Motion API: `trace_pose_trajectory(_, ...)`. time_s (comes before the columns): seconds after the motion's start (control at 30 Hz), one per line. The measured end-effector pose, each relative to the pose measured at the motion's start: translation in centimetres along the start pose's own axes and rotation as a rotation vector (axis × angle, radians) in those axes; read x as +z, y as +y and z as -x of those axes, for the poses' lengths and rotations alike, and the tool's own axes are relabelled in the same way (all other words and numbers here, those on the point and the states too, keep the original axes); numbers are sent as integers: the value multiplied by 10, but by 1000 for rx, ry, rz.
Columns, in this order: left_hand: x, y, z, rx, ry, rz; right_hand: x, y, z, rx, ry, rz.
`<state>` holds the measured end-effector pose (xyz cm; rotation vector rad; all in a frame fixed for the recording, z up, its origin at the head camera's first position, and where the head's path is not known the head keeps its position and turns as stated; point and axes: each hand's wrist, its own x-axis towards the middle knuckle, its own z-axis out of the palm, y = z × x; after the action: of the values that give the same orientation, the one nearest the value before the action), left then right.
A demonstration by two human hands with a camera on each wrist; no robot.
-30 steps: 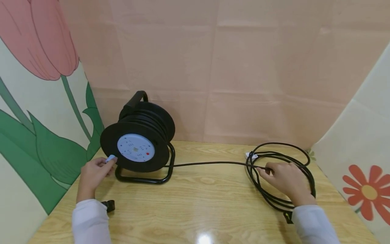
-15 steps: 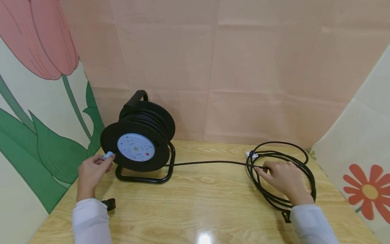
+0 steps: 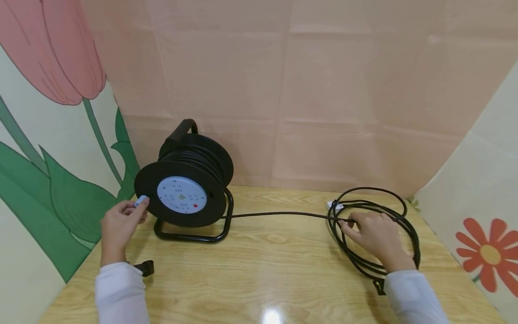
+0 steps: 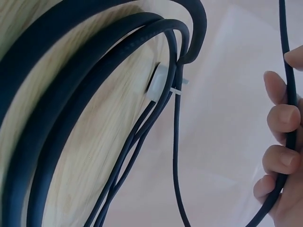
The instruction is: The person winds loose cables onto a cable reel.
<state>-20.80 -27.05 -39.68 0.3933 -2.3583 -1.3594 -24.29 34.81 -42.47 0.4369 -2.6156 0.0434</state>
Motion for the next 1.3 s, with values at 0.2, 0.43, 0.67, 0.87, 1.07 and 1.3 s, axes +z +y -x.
trace_pose_trajectory(0.2,0,4,1,-2,16,-5,3,-1,-1,26,121,21)
trace_pose_trajectory(0.43,2,8,1,-10,52,60,5,-4,1,56,75,19)
trace_pose_trajectory(0.67,5,14,1,-6,109,95,5,-6,-2,8,68,21)
trace_pose_trajectory(0.87,6,20,3,17,152,105,6,-7,-4,-19,115,21)
trace_pose_trajectory(1.07,11,29,6,53,218,184,6,-8,-3,-12,162,22)
trace_pose_trajectory(1.3,17,38,8,81,299,236,4,-11,-5,-5,87,9)
